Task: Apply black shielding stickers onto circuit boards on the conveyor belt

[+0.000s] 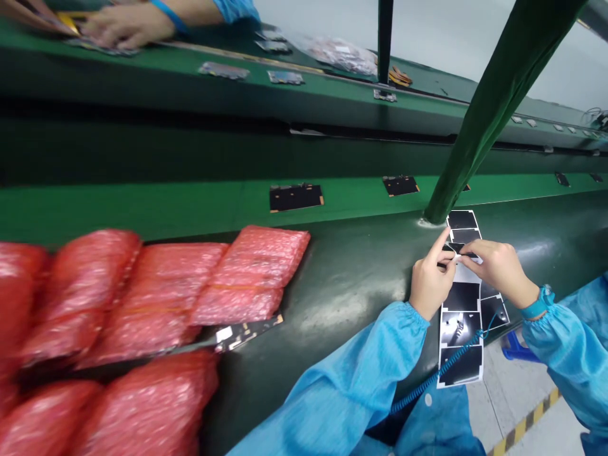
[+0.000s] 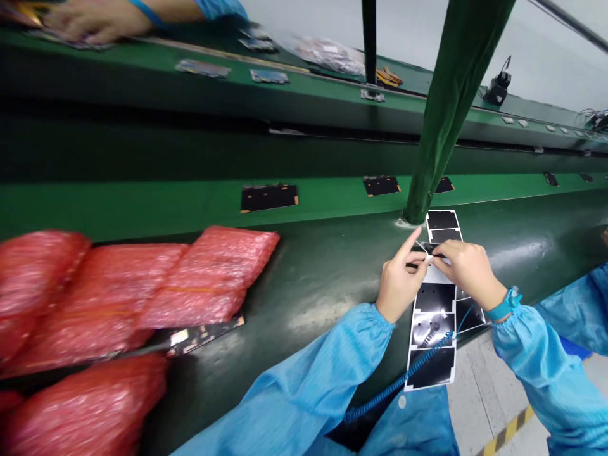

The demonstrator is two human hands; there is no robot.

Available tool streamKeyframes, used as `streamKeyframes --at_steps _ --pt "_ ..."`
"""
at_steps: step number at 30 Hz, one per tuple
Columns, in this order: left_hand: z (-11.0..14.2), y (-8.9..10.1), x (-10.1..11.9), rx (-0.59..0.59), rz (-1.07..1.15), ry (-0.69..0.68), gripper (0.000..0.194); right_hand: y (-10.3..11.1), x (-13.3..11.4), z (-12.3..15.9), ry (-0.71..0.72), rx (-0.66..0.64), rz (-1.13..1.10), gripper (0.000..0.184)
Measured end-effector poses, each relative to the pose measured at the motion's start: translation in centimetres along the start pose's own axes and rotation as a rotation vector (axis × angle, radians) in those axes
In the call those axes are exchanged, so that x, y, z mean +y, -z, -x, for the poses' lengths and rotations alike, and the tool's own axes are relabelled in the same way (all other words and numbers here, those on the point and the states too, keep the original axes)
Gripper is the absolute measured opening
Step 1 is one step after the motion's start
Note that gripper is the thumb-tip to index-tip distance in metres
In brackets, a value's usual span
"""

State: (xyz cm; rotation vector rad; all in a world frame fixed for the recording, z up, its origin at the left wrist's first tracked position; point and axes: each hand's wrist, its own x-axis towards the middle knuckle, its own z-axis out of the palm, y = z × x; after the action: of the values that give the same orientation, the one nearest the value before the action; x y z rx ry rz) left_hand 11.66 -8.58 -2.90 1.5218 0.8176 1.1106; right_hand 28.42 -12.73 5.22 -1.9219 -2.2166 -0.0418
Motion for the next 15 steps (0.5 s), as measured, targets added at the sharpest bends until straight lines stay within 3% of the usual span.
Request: streamKeyframes --at_steps 8,13,15 --pt "0.0 0.0 0.0 -0.023 0.023 0.022 0.071 0.0 0.2 -0.4 -0.059 -0.021 -0.153 0.015" --pt "-0.4 0.1 -0.4 -0.011 0.067 0.109 0.076 -0.8 1.7 -0.8 -0.366 0.218 -0.647 0.005" --pt "-0.8 -0.1 -0.8 0.005 0.062 0.182 0.077 -1.0 3.1 -0.9 -0.459 0.300 -0.737 0.010"
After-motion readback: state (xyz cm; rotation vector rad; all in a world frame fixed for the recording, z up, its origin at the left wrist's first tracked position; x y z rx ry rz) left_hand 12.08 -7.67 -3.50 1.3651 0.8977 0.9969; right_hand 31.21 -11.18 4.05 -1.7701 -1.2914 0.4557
